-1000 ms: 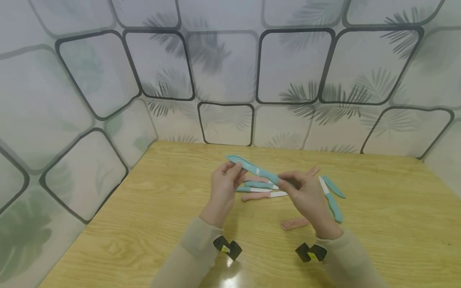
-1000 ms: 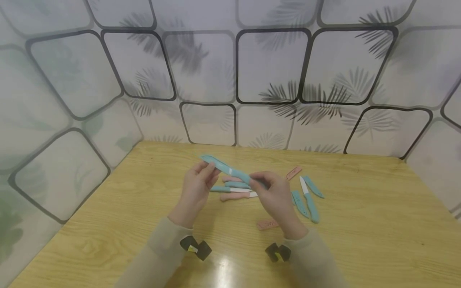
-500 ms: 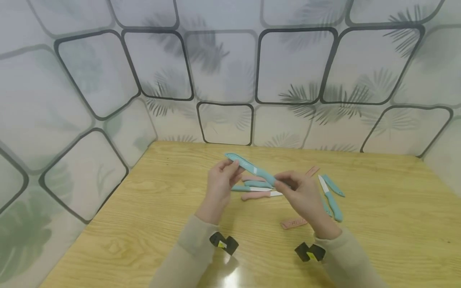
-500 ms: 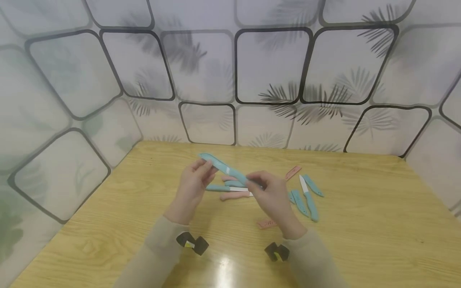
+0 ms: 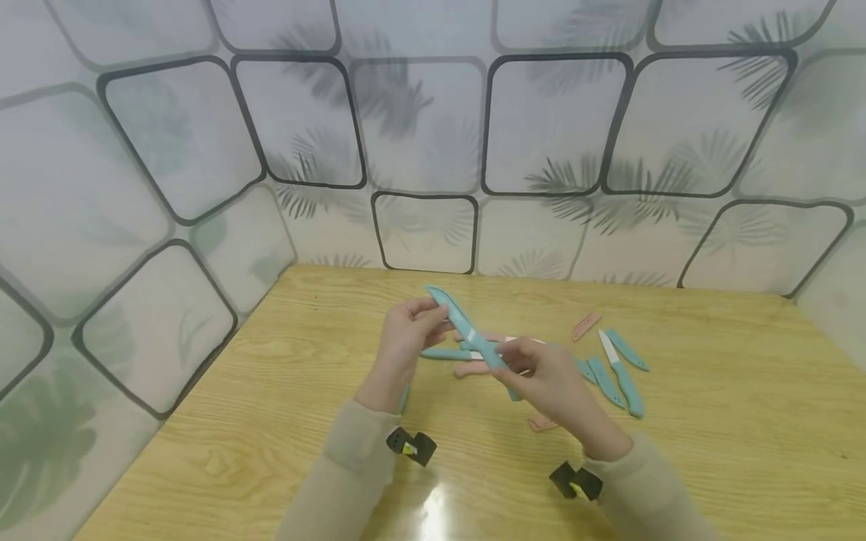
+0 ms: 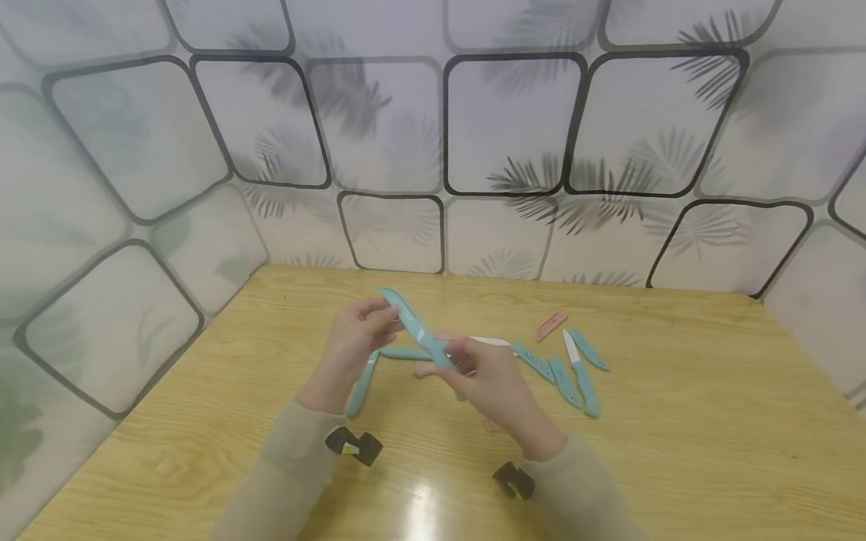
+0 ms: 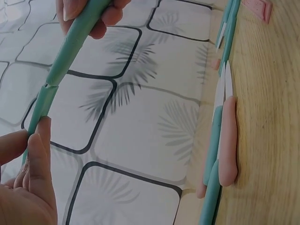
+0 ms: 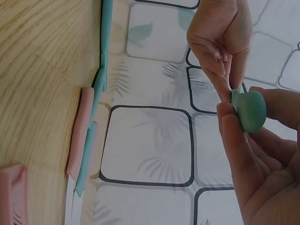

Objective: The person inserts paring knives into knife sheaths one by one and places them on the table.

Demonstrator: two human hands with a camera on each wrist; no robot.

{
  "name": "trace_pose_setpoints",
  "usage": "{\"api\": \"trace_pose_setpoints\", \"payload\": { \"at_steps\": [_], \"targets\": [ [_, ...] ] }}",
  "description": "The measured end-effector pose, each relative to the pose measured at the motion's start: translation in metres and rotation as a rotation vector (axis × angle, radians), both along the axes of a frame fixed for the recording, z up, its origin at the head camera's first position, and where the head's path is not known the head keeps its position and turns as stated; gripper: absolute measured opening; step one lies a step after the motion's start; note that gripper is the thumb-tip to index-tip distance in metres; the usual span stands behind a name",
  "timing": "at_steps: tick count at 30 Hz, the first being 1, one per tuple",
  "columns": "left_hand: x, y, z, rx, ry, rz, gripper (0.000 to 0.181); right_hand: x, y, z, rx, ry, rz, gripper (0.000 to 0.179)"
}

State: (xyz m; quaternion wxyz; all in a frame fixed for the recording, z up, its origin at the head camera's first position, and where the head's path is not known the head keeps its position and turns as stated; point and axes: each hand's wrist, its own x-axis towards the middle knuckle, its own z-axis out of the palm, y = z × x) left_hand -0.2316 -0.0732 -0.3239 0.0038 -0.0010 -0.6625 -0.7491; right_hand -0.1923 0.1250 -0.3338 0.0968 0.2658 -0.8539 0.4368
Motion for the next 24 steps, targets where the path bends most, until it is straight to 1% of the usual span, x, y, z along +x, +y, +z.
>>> {"api": "trace_pose_setpoints", "payload": {
  "at_steps": [3,6,8,10,11,13,15,17,20,24],
  "targets": [
    [0.001,-0.001,0.0,-0.035,0.005,-0.013,0.025,0.003,-0.002,0.0,0.043,-0.059,0.017,0.026],
    [0.002,-0.003,0.0,-0.114,-0.002,-0.042,0.026,0.005,-0.003,0.001,0.015,-0.169,0.069,0.031],
    [0.003,-0.006,0.001,-0.21,0.004,-0.073,0.027,0.006,-0.004,-0.001,-0.015,-0.245,0.092,0.034],
    [0.004,-0.009,0.002,-0.343,0.019,-0.095,0.03,0.006,-0.004,-0.004,-0.046,-0.324,0.097,0.038],
    [0.004,-0.011,0.002,-0.414,0.032,-0.096,0.032,0.006,-0.005,-0.006,-0.054,-0.359,0.094,0.04],
    [0.005,-0.015,0.002,-0.55,0.068,-0.077,0.033,0.005,-0.007,-0.012,-0.03,-0.388,0.085,0.041],
    [0.006,-0.018,0.003,-0.646,0.087,-0.047,0.033,0.005,-0.011,-0.018,0.024,-0.394,0.078,0.039],
    [0.007,-0.02,0.003,-0.701,0.107,-0.025,0.033,0.006,-0.014,-0.024,0.082,-0.38,0.086,0.037],
    [0.008,-0.021,0.005,-0.725,0.106,-0.016,0.033,0.008,-0.02,-0.029,0.165,-0.351,0.097,0.033],
    [0.009,-0.021,0.006,-0.755,0.117,-0.022,0.033,0.012,-0.029,-0.031,0.219,-0.345,0.109,0.03]
  ]
}}
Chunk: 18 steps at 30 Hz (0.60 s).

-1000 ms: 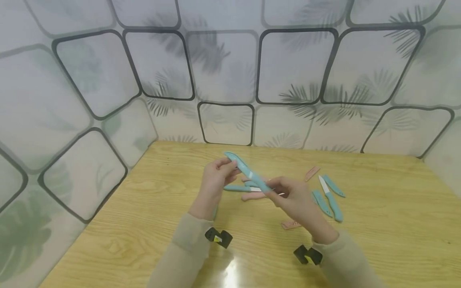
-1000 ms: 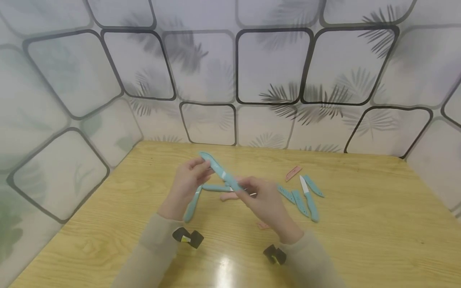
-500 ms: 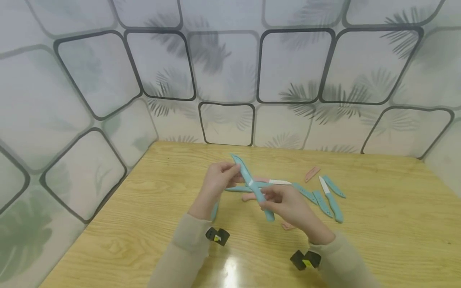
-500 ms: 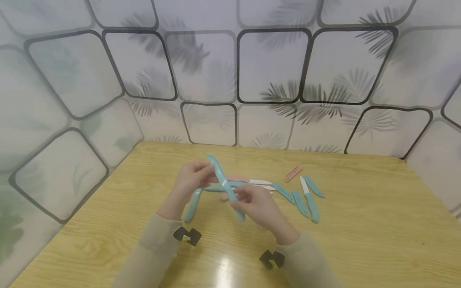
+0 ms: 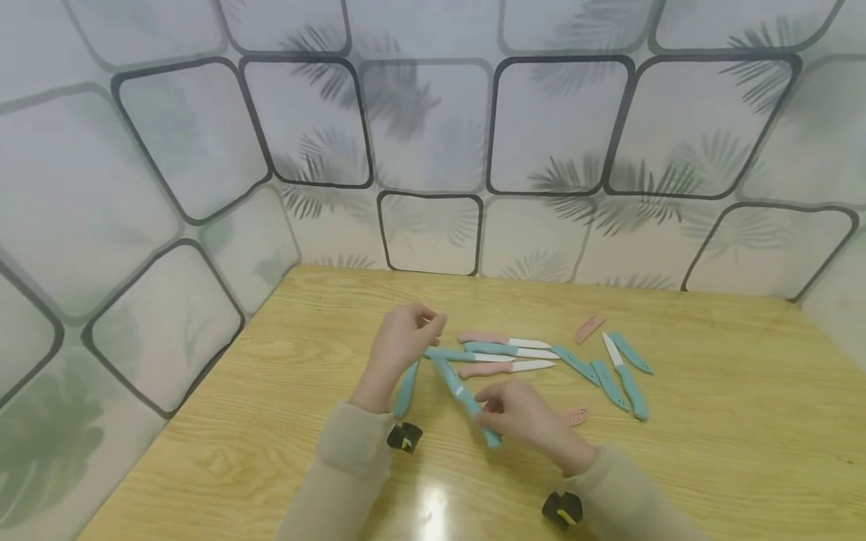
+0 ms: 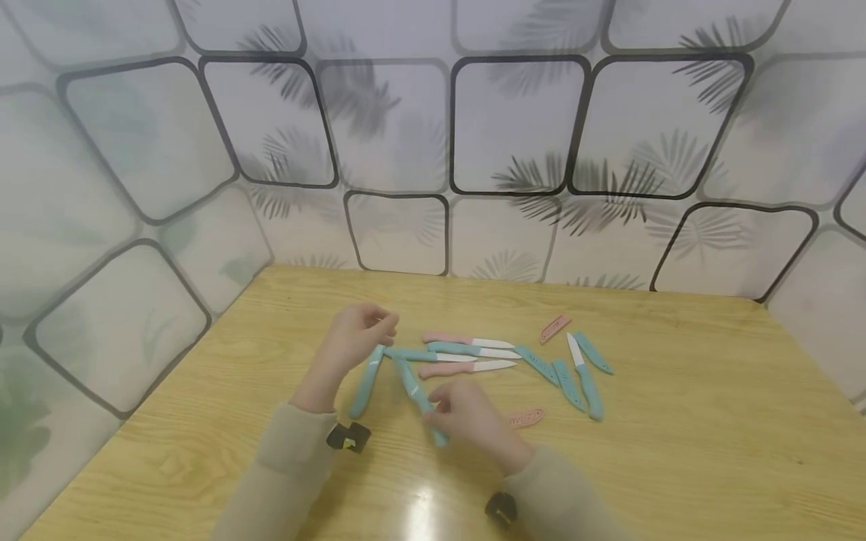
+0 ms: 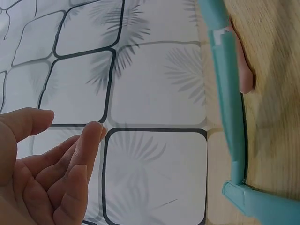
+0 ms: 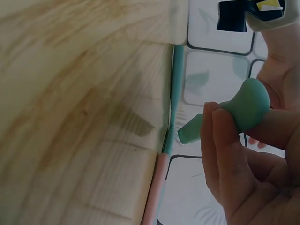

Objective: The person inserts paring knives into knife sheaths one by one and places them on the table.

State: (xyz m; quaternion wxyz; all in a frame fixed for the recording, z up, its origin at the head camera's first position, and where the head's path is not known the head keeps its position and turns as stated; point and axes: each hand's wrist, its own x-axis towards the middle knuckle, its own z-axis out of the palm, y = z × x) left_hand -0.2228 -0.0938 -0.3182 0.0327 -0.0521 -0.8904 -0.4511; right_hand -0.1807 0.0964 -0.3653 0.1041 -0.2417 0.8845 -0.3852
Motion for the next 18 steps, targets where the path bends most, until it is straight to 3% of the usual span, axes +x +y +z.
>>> {"api": "trace_pose_setpoints", "payload": {
  "at_steps": [5,10,18],
  "targets": [
    [-0.001,0.002,0.0,-0.03,-0.001,0.001,0.032,0.001,-0.007,-0.003,0.037,-0.002,0.016,0.028],
    [-0.002,0.003,0.001,-0.05,-0.019,-0.006,0.033,0.002,-0.015,-0.002,0.072,-0.023,0.082,0.027],
    [-0.003,0.004,0.003,-0.022,-0.037,-0.029,0.032,0.0,-0.029,-0.004,0.073,-0.171,0.116,0.019]
  ]
}}
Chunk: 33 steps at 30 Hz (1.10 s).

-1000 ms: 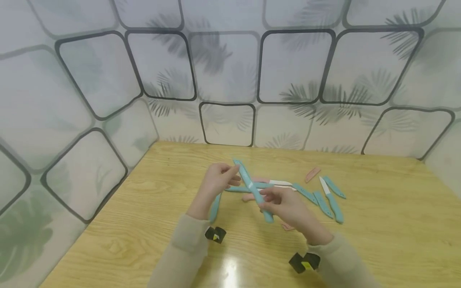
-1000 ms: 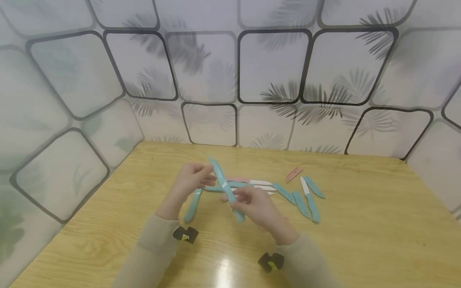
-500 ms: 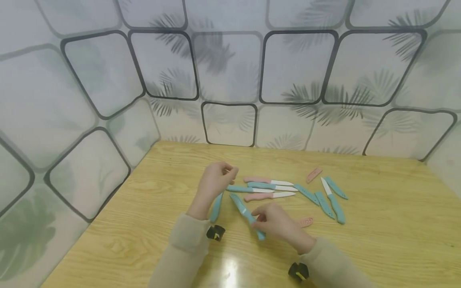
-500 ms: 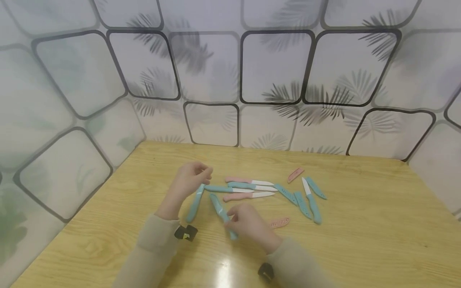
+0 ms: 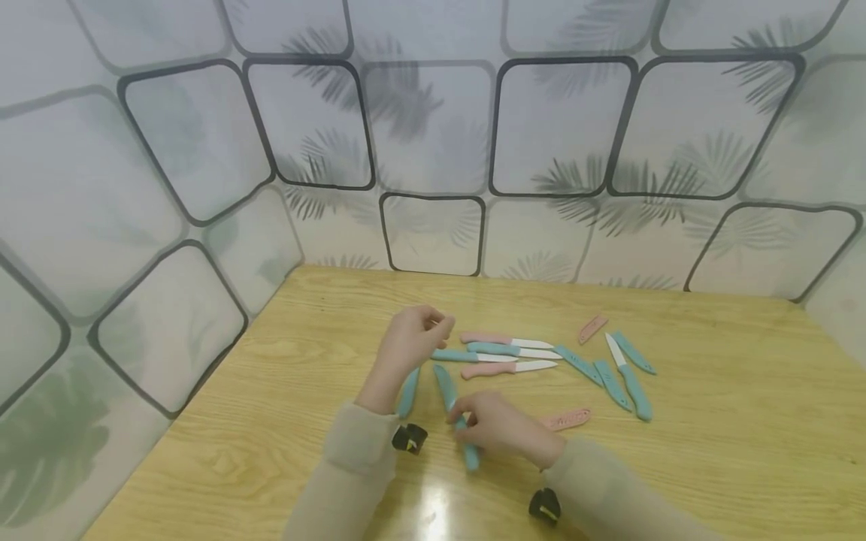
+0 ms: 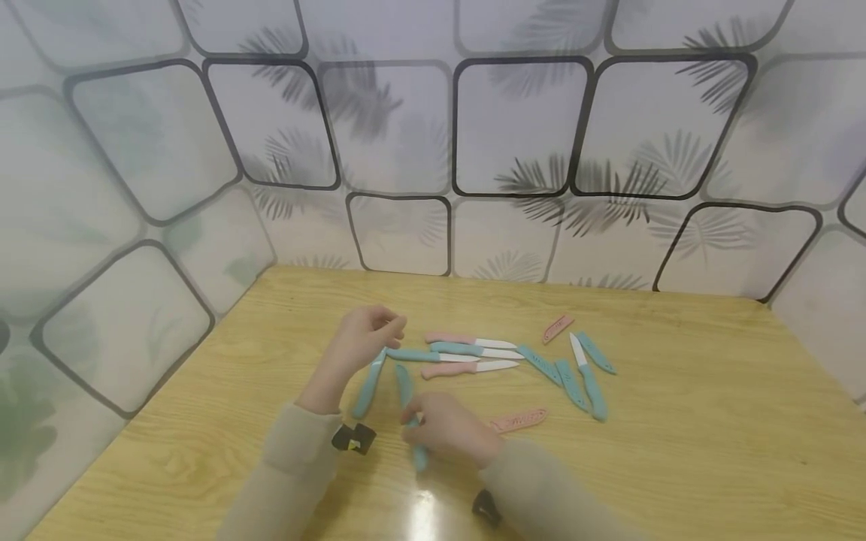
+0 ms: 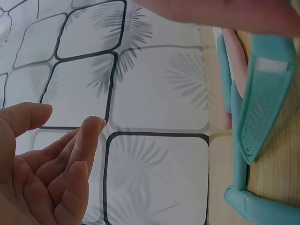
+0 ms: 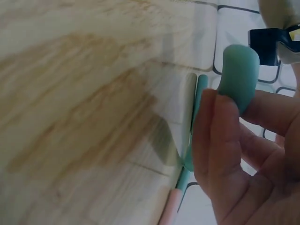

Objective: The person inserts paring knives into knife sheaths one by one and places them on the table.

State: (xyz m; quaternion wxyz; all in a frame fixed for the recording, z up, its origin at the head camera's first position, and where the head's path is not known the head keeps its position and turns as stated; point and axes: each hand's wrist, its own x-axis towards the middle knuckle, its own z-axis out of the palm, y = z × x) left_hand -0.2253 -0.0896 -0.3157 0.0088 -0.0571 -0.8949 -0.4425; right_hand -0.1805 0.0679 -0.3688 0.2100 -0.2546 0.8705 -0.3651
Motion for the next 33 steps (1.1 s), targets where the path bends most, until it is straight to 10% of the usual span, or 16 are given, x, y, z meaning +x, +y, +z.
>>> {"api": "trace_pose_setpoints", "payload": {
  "at_steps": [9,33],
  "targets": [
    [0.001,-0.001,0.001,0.001,0.002,-0.026,0.031,-0.008,-0.012,-0.005,-0.054,-0.126,-0.023,0.023],
    [0.005,-0.003,0.003,0.003,0.057,-0.062,0.032,-0.028,-0.045,-0.008,-0.012,-0.019,-0.081,0.021]
  ]
}}
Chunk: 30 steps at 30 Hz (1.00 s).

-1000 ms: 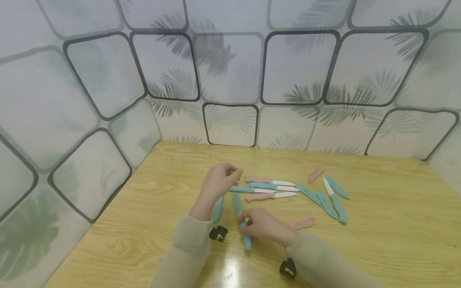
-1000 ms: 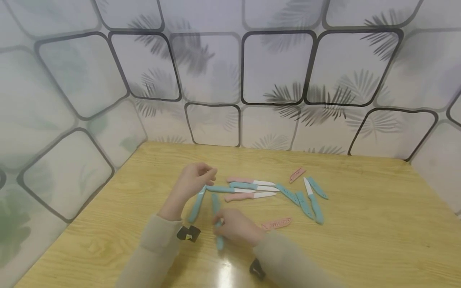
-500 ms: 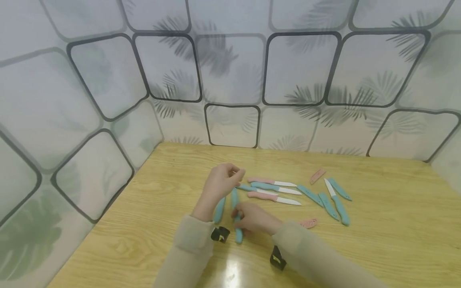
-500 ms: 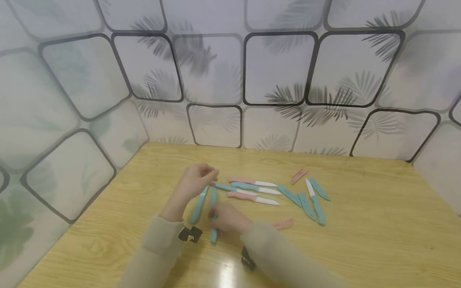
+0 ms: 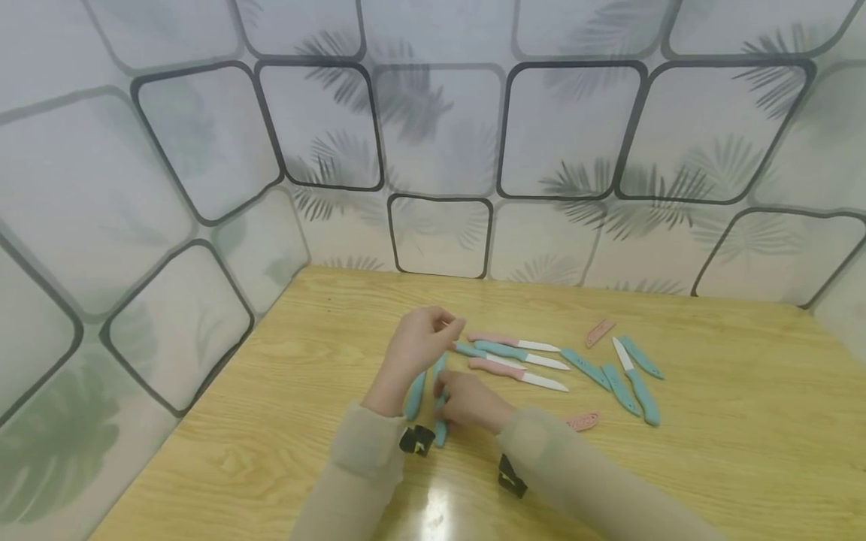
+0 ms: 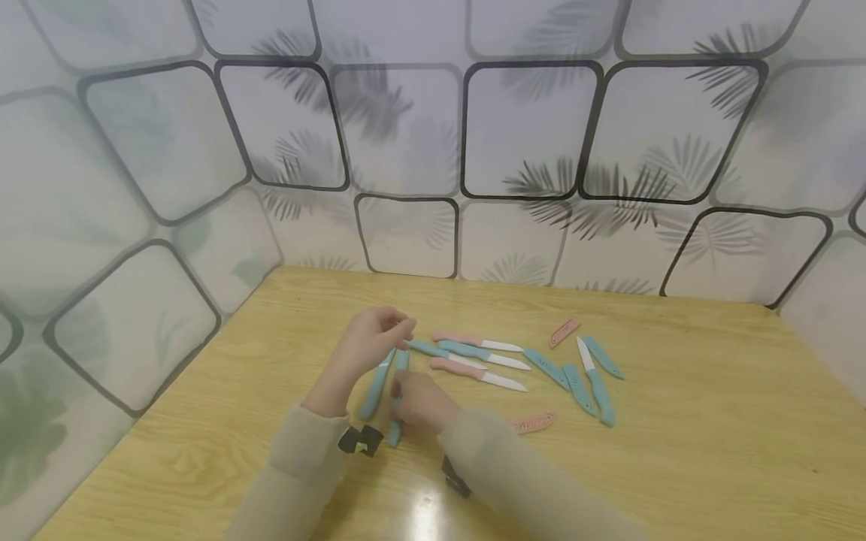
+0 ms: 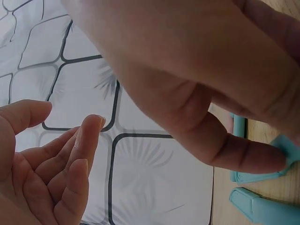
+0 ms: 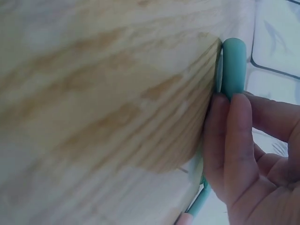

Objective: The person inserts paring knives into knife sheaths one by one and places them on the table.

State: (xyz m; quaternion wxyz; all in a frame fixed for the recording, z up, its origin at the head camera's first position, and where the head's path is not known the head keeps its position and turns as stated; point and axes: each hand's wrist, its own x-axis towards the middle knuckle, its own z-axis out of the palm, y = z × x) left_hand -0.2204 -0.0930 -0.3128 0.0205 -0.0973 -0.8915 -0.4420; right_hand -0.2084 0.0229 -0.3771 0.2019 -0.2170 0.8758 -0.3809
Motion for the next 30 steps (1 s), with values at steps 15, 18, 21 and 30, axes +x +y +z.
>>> {"api": "trace_pose_setpoints", "payload": {
  "at_steps": [15,18,21,30],
  "targets": [
    [-0.002,0.001,0.002,-0.01,-0.014,0.006,0.031,-0.004,-0.005,0.002,0.054,0.12,0.003,0.019],
    [-0.001,0.001,0.002,-0.009,-0.011,0.007,0.031,-0.006,-0.005,0.002,0.073,0.118,0.002,0.02],
    [0.0,0.001,0.003,-0.004,-0.006,0.002,0.031,-0.012,-0.003,0.006,0.108,0.113,-0.014,0.022],
    [0.0,0.001,0.003,-0.024,0.01,0.024,0.03,-0.032,0.014,0.017,0.193,0.222,-0.084,0.038]
  ]
}}
